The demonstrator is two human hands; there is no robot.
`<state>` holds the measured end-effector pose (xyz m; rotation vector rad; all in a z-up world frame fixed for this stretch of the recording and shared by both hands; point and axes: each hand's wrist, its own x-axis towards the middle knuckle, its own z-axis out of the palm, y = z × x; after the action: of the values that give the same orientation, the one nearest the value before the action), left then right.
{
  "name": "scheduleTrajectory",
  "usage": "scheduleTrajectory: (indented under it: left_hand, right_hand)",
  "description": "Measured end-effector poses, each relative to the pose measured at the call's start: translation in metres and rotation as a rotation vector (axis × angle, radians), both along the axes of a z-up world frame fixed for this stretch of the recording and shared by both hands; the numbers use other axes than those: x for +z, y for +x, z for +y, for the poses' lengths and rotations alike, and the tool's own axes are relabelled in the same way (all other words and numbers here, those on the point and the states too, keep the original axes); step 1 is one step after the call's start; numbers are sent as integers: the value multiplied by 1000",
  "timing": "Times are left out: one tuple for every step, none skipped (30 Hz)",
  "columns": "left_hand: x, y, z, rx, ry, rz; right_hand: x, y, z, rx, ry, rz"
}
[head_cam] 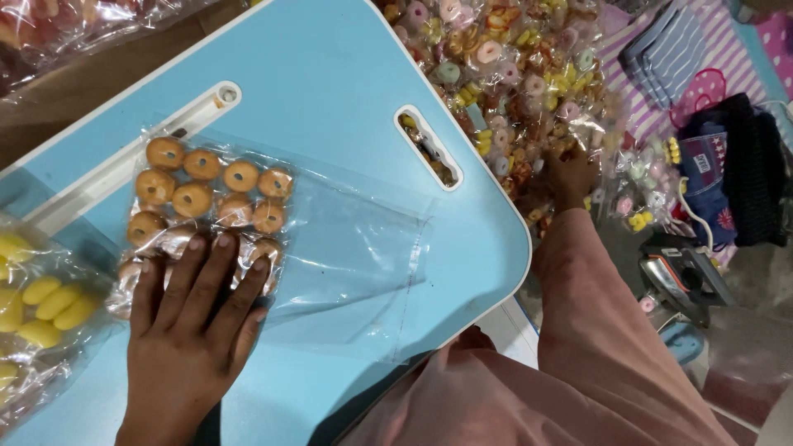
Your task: The person places small plastic donut-shaped toys into a clear plastic bag by hand on a blue table.
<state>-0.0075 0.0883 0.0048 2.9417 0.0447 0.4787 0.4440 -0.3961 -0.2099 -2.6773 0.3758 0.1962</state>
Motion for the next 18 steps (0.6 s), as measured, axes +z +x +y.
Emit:
scheduleTrajectory:
  left_hand:
    - [0, 0, 0, 8, 9, 13]
    - [0, 0, -1, 14, 16, 27]
    - [0, 0, 0, 14, 15, 26]
    - [0, 0, 0, 8, 10, 18]
    - [0, 0, 1, 3, 5, 9]
    - [0, -1, 0, 5, 5, 9]
    - [-1, -1, 0, 11, 1, 8]
    - [-1, -2, 0, 16, -3, 10]
    - [-1, -1, 1, 18, -4, 12]
    - [-1, -1, 1, 6, -3, 8]
    - [-1, -1, 2, -5, -2, 4]
    - [-2, -1, 1, -8, -4, 6]
    - [-2, -2, 1, -3, -2, 5]
    - [-2, -1, 1, 3, 1, 2]
    - [-2, -1, 1, 2, 1, 0]
    - [-2, -1, 1, 7, 5, 8]
    - [-2, -2, 1, 12, 10, 15]
    - [-3, -2, 1, 13, 10, 15]
  right_hand:
    - [6, -2, 8, -36, -31, -24]
    - [13, -6, 15, -73, -65, -48]
    - [18, -10, 22, -73, -65, -49]
    - [25, -13, 30, -75, -1, -39]
    - [31, -16, 38, -75, 64, -29]
    - [14, -2, 25, -73, 63, -30]
    - [-2, 12, 12, -110, 75, -51]
    - [-19, 25, -1, -147, 87, -69]
    - [5, 10, 13, -146, 86, -67]
    - [30, -7, 26, 23, 376, -68]
    - [55, -23, 38, 194, 667, -65]
    - [47, -14, 29, 191, 665, -63]
    - [39, -6, 19, 48, 759, -96]
    - [32, 5, 11, -94, 853, -132]
    - [50, -2, 21, -95, 853, -134]
    - [68, -9, 32, -214, 998, -77]
    - [86, -16, 43, -338, 1141, -19]
    - [92, -18, 51, -336, 1141, -18]
